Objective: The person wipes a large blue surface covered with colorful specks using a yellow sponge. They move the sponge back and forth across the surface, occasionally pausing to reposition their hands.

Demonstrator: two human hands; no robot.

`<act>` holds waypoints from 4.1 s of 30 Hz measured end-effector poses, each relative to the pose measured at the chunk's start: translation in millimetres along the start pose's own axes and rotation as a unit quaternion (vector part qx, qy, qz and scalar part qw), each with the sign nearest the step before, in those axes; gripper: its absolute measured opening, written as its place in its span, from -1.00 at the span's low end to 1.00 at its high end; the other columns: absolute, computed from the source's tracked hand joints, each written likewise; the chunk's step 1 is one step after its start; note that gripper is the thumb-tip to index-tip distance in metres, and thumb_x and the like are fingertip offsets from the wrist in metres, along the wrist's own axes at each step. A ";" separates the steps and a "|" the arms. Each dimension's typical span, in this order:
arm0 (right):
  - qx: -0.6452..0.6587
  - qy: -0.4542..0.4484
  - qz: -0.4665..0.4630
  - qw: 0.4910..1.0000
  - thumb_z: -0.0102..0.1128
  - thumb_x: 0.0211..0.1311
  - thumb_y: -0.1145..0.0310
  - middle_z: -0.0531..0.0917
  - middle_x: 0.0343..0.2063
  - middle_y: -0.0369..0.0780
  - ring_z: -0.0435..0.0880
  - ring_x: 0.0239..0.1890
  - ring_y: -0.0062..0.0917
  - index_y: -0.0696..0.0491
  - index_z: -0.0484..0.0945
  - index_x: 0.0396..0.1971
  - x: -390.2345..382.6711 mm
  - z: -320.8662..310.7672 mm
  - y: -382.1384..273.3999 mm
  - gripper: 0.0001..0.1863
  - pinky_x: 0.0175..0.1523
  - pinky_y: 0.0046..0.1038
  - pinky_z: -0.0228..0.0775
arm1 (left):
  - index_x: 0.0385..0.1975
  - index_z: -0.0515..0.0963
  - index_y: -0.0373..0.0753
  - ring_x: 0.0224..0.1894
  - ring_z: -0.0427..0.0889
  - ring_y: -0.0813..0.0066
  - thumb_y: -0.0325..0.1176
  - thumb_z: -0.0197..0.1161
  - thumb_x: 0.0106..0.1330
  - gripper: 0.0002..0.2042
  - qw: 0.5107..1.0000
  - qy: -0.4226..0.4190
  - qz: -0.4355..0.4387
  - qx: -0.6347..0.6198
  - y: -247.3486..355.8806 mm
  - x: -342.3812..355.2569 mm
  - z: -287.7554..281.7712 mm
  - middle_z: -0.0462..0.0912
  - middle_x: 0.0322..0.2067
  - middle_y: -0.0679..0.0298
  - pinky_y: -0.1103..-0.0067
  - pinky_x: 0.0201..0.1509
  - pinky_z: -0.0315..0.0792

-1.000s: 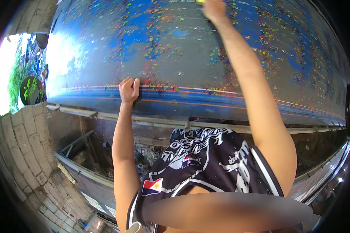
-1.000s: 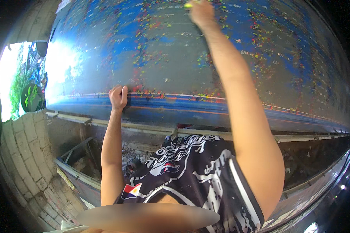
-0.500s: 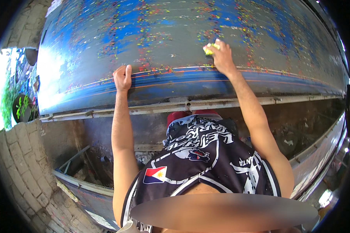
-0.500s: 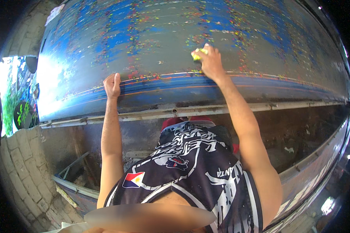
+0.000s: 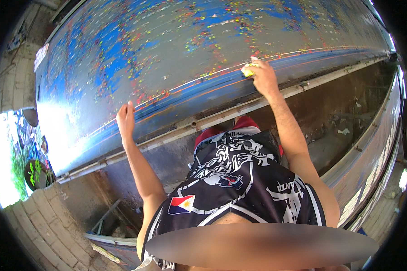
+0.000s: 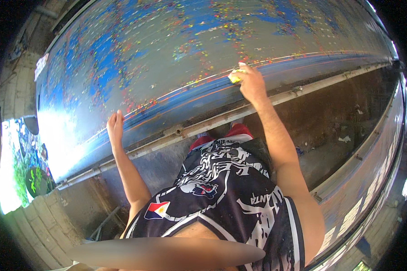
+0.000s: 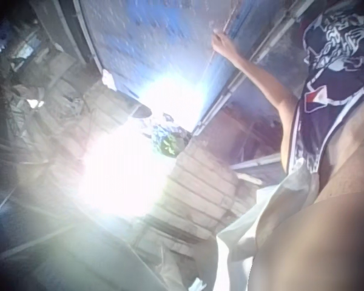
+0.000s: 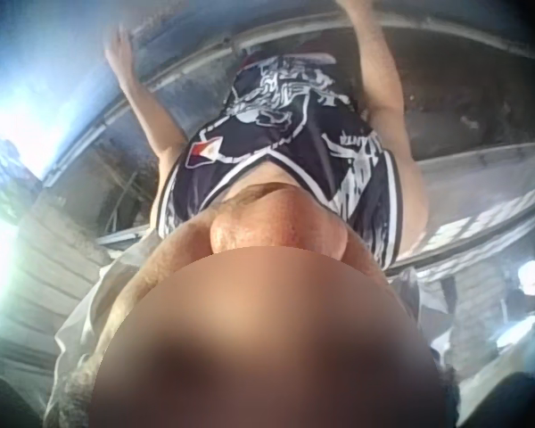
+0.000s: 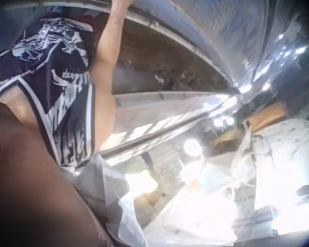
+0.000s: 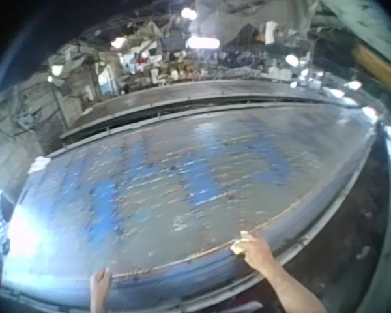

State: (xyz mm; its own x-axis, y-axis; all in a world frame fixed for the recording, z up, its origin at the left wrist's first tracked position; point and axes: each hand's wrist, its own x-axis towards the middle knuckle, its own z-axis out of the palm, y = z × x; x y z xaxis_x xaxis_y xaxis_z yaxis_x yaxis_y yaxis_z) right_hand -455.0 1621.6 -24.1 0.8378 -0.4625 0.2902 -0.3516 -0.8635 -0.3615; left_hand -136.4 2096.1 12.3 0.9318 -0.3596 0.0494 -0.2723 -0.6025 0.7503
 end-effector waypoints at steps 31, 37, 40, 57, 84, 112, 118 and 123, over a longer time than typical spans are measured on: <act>0.024 -0.129 -0.185 0.974 0.39 0.23 0.33 0.81 -0.04 -0.33 0.75 0.05 -0.29 -0.27 0.88 -0.03 453.7 115.0 143.2 -0.68 0.09 -0.15 0.67 | -0.47 0.56 -0.18 -0.30 0.53 0.19 -0.33 0.35 0.38 -0.82 0.922 0.003 0.364 0.132 256.4 36.0 368.2 0.60 -0.31 0.23 0.24 -0.15 0.36; 0.029 0.017 -0.144 0.989 0.34 0.13 0.20 0.84 -0.37 -0.17 0.82 -0.24 -0.16 -0.22 0.84 -0.54 586.1 161.5 143.6 -0.86 -0.13 -0.04 0.66 | -0.47 0.56 -0.16 -0.30 0.52 0.19 -0.23 0.21 0.51 -0.73 0.930 -0.021 0.351 0.111 251.7 37.3 366.8 0.58 -0.31 0.22 0.23 -0.15 0.35; 0.047 -0.028 -0.219 0.974 0.31 0.16 0.26 0.85 -0.33 -0.16 0.83 -0.22 -0.12 -0.17 0.86 -0.44 592.9 161.3 150.3 -0.85 -0.08 -0.04 0.68 | -0.47 0.56 -0.16 -0.29 0.52 0.19 -0.19 0.15 0.56 -0.69 0.932 -0.013 0.345 0.112 247.9 37.1 368.9 0.58 -0.30 0.20 0.22 -0.14 0.34; 0.073 -0.202 -0.365 0.906 0.29 0.25 0.51 0.76 0.14 -0.29 0.72 0.12 -0.33 -0.24 0.80 0.15 114.2 -31.1 123.2 -0.50 0.20 -0.27 0.69 | -0.57 0.56 -0.26 -0.37 0.59 0.07 -0.42 0.16 0.43 -0.74 0.932 0.029 0.361 0.001 242.8 37.7 365.1 0.61 -0.44 0.16 0.21 -0.23 0.44; 0.030 -0.197 -0.203 0.959 0.35 0.21 0.56 0.72 0.30 -0.14 0.69 0.32 -0.18 -0.24 0.83 0.15 39.4 -45.8 113.8 -0.47 0.40 -0.21 0.61 | -0.57 0.60 -0.28 -0.46 0.67 -0.07 -0.39 0.26 0.52 -0.68 0.936 0.054 0.347 -0.018 239.5 27.4 370.3 0.66 -0.52 0.07 0.16 -0.37 0.53; 0.234 -0.069 -0.171 0.955 0.32 0.27 0.52 0.74 0.20 -0.13 0.72 0.19 -0.19 -0.20 0.87 -0.04 75.1 -88.5 316.6 -0.64 0.31 -0.21 0.62 | -0.56 0.64 -0.33 -0.30 0.72 -0.22 0.01 0.12 0.67 -0.42 0.946 0.050 0.089 0.306 271.7 27.1 411.4 0.73 -0.40 -0.08 0.02 -0.19 0.52; 0.132 -0.052 -0.126 0.982 0.30 0.24 0.56 0.73 0.19 -0.19 0.69 0.04 -0.20 -0.22 0.83 0.10 49.9 -147.3 418.0 -0.52 0.21 -0.20 0.61 | -0.58 0.64 -0.32 -0.31 0.72 -0.17 -0.04 0.11 0.67 -0.43 0.932 0.103 0.086 0.336 277.1 22.8 421.6 0.73 -0.43 -0.03 0.03 -0.19 0.53; 0.124 -0.057 -0.171 0.976 0.29 0.23 0.57 0.71 0.01 -0.20 0.67 0.06 -0.17 -0.18 0.83 0.08 70.4 -138.3 421.9 -0.53 0.21 -0.16 0.59 | -0.61 0.62 -0.31 -0.36 0.69 -0.11 -0.12 0.14 0.66 -0.47 0.931 0.112 0.106 0.330 284.6 22.3 421.1 0.67 -0.49 0.04 0.06 -0.22 0.52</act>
State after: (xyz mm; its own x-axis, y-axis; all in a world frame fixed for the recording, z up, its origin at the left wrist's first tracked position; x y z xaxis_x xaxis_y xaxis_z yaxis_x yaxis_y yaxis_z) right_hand -602.1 1196.9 -33.7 0.9342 -0.1186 0.3364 0.0568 -0.8817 -0.4684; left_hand -294.2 1616.6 -50.7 0.8467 -0.4076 0.3421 -0.4758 -0.8678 0.1436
